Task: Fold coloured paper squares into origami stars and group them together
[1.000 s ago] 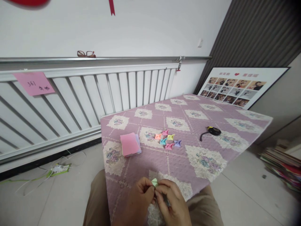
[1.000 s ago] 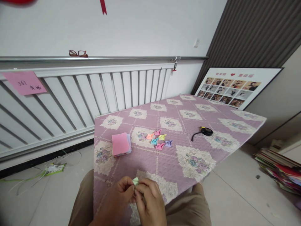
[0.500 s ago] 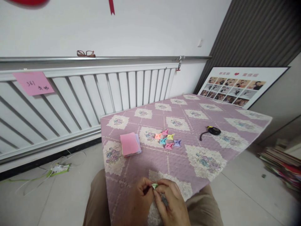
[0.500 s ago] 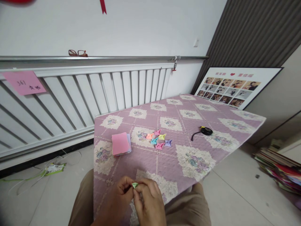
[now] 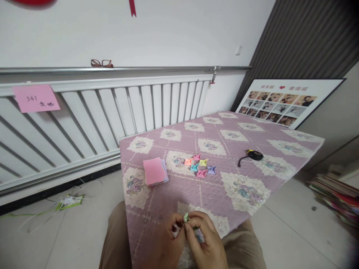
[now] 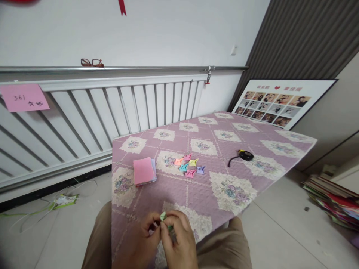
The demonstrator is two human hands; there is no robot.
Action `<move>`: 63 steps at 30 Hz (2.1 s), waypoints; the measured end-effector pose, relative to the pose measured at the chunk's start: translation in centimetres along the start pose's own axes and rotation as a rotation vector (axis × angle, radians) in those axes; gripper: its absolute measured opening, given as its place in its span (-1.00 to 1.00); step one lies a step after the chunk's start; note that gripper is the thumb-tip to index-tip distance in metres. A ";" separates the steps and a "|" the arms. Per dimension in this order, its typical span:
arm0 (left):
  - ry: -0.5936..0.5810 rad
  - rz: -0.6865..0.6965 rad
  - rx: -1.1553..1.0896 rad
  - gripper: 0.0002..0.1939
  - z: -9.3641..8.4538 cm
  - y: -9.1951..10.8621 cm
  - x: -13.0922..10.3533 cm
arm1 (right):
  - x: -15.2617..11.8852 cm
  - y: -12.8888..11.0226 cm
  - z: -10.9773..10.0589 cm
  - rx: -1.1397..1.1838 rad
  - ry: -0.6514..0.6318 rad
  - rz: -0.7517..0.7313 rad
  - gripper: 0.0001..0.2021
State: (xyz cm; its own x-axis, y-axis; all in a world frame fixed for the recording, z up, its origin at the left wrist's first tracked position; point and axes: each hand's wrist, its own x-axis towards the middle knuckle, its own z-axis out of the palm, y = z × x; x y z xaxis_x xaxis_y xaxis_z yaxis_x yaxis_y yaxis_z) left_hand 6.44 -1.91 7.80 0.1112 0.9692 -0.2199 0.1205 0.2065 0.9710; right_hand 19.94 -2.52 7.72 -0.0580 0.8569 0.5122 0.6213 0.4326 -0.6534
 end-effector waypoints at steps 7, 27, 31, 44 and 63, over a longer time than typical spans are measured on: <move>-0.039 0.093 0.245 -0.74 -0.3 1.6 -0.7 | -0.1 0.2 0.2 0.020 0.032 0.022 -0.93; -0.027 0.152 0.366 -0.81 -0.2 0.8 -0.7 | 0.2 1.1 0.6 0.298 -0.163 0.340 -0.72; -0.105 0.096 0.235 -0.85 -0.2 0.2 -0.3 | -0.1 1.7 0.9 0.364 -0.163 0.429 -0.71; -0.064 0.204 0.593 -0.83 -1.1 0.4 -0.5 | 0.4 0.8 0.6 0.341 -0.147 0.265 -0.80; -0.155 0.084 0.199 -0.89 -0.8 -0.1 -0.1 | -0.2 1.5 0.8 0.504 -0.183 0.517 -0.66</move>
State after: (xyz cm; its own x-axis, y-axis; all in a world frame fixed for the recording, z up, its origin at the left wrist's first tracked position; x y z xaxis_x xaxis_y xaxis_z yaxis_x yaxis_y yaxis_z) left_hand 5.67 -1.91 7.79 0.2771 0.9463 -0.1663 0.2941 0.0813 0.9523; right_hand 20.26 -1.80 6.15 -0.0124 0.9999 -0.0023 0.1732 -0.0001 -0.9849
